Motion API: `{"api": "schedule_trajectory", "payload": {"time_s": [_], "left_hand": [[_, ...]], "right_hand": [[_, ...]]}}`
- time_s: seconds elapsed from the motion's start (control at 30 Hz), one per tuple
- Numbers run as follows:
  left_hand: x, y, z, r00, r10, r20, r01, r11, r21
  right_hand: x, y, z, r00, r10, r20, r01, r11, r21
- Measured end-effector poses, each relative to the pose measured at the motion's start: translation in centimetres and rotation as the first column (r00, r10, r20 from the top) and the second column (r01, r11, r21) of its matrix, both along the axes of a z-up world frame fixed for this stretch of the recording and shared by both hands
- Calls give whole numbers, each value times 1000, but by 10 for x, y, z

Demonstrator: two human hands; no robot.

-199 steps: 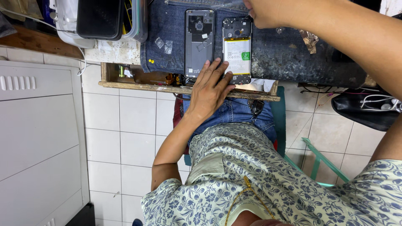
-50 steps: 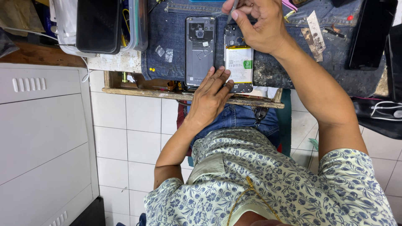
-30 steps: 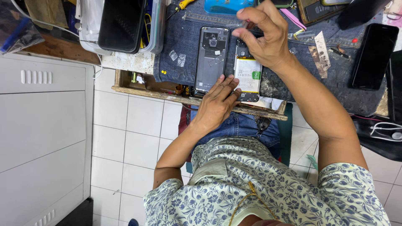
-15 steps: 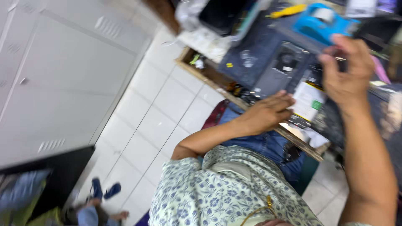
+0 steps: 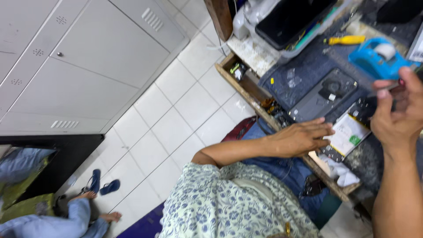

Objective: The person disassembles a mobile phone using a screwdriver and a prying tool, removes the battery and screws from the internal frame, and then separates the motherboard and components from the chassis.

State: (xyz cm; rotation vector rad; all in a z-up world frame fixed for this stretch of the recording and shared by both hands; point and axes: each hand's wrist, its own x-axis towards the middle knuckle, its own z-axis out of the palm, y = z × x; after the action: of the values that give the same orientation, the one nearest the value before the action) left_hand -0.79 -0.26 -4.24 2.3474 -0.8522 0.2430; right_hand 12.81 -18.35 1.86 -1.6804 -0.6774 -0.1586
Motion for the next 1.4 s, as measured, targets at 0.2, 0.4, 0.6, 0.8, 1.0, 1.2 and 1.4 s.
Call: {"api": "schedule_trajectory", "payload": {"time_s": [0.2,0.4,0.6,0.8,1.0,1.2,1.4], "left_hand": [[2,2,1,998,11,-67,-13,999,-39],[1,4,24,999,-14,-44,11,997,-71],[2,6,34,995,-13,-95,7,998,-69],[1,7,36,993,-9,-115,2,998,-68],[2,4,33,995,0,-99,-7,998,-68],[4,5,35,996,-8,-90,3,999,-50],[1,6,38,993,-6,-118,1,999,-47]], "right_hand": [[6,-17,-10,996,19,84,-10,994,-106],[6,-24,-15,957,-82,277,145,966,-214],[8,-20,-13,963,-64,264,108,982,-156],[7,-24,-22,997,21,69,-21,1000,4],[7,-53,-37,999,-7,-43,12,993,114],[13,-56,-40,999,2,50,-7,996,88],[5,-38,-34,998,5,70,-9,999,47]]}}
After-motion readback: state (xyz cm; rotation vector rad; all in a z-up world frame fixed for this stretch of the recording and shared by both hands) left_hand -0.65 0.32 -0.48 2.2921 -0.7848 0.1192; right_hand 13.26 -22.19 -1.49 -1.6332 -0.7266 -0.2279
